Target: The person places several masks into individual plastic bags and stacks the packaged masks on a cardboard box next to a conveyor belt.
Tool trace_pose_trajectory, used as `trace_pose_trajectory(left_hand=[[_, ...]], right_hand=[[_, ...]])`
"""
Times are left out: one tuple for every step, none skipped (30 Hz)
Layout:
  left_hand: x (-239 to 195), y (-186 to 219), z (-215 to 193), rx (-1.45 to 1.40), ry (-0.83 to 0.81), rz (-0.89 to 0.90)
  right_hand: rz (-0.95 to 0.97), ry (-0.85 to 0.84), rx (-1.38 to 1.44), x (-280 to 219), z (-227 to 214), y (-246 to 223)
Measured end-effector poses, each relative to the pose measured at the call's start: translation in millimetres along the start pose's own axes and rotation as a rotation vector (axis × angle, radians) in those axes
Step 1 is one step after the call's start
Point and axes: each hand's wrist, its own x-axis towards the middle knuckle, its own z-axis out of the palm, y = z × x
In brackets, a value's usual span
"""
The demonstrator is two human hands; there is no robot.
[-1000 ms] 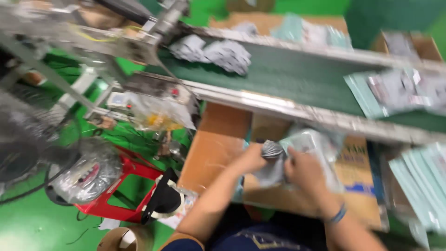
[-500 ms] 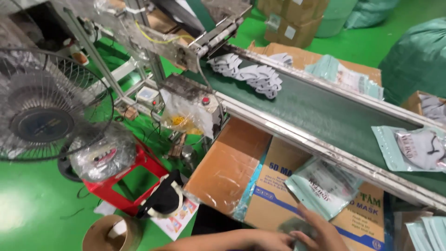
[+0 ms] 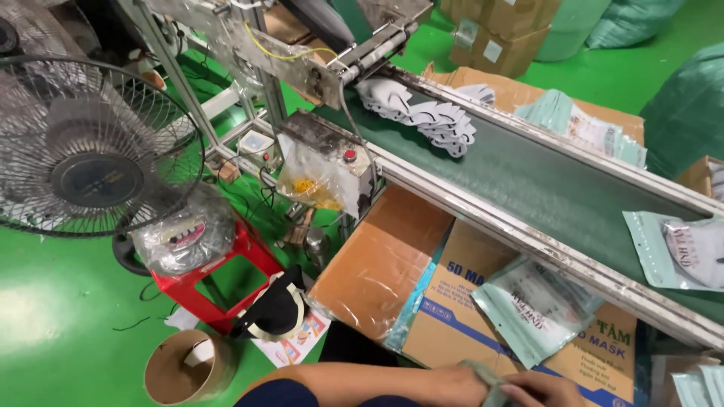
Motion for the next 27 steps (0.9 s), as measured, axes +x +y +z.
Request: trace_pose_trajectory(left_hand=[[6.7,7.7,-47.6,0.05,0.032,-0.006],[8.0,30.9,-79.5,0.094,0.061,-0.015],[2.1,38.4,-98.6,0.094,0.062,-0.015],[-5.2,45.4,-118.1,0.024,0.241,0.017],[-12.2,52.1,-137.5,-0.044,0.42,0.054],[-12.9,50.2,-138.4,-0.047,0.417,0.05],[-13.5,48.0,-139.2,-0.109,0.503,0.13],[-14.2,45.9,-139.8,-0.171,0.586,0.212],[-13.0,40.2,-133.0,-0.174,0.583,0.207],[-10.6,33.9,-128.0,-0.213,0.476,0.17],[-8.4,27.9,-122.9,-0.251,0.368,0.134],[-10.5,34.0,-129.5,-0.249,0.366,0.135],[-12.5,40.2,-135.9,-0.171,0.376,0.133],[-15.8,46.6,-141.6,-0.094,0.383,0.128],[-17.6,49.3,-149.4,-0.093,0.379,0.127],[-17.9,53.4,-154.7,-0.076,0.448,0.182],[-16.6,57.5,-159.8,-0.06,0.518,0.238],[-13.3,48.4,-156.6,-0.07,0.497,0.25],[-8.9,39.8,-153.1,-0.138,0.382,0.214],[-4.7,29.9,-151.3,-0.198,0.27,0.175],[4.0,30.8,-157.0,-0.201,0.252,0.183],[12.3,31.6,-162.6,-0.177,0.227,0.212],[20.4,32.4,-168.5,-0.154,0.202,0.242],[48.9,36.8,-175.2,-0.151,0.191,0.249],[76.9,41.2,-181.8,-0.131,0.235,0.268],[101.9,45.2,-186.5,-0.115,0.281,0.277],[141.5,40.8,-191.6,-0.115,0.273,0.273]], right_hand=[[-0.032,0.202,0.087,3.3,-0.5,17.8],[-0.055,0.401,0.174,3.7,0.3,36.9],[-0.055,0.4,0.173,8.8,2.8,46.6],[-0.152,0.444,0.303,14.1,8.0,56.0],[-0.249,0.487,0.435,19.6,13.2,65.6],[-0.244,0.484,0.437,14.7,15.5,47.8],[-0.299,0.454,0.459,10.1,17.6,30.0],[-0.353,0.424,0.482,5.3,19.9,12.4],[-0.348,0.421,0.484,-1.3,19.6,-5.9],[-0.344,0.444,0.445,-6.2,18.2,-25.1],[-0.341,0.466,0.407,-11.3,16.5,-44.3],[-0.341,0.467,0.409,-9.7,20.2,-43.1],[-0.415,0.539,0.384,-8.0,23.9,-41.8],[-0.485,0.61,0.359,-7.6,29.2,-40.3],[-0.483,0.611,0.363,-3.5,31.8,-29.6],[-0.491,0.675,0.452,-5.0,34.9,-16.2],[-0.499,0.741,0.54,-6.3,37.1,-1.9],[-0.482,0.761,0.542,-21.4,23.7,-19.2],[-0.406,0.735,0.544,-36.1,9.3,-36.2],[-0.338,0.704,0.549,-47.0,-5.3,-54.0],[-0.326,0.72,0.555,-48.4,-9.4,-53.1],[-0.329,0.74,0.536,-48.9,-13.4,-52.3],[-0.332,0.76,0.517,-49.4,-17.3,-51.8],[-0.328,0.771,0.522,-55.7,-36.0,-75.7],[-0.442,0.971,0.496,-61.8,-54.6,-99.8],[-0.561,1.155,0.465,-67.6,-71.9,-123.7],[-0.553,1.157,0.471,-48.3,-100.6,-70.0]])
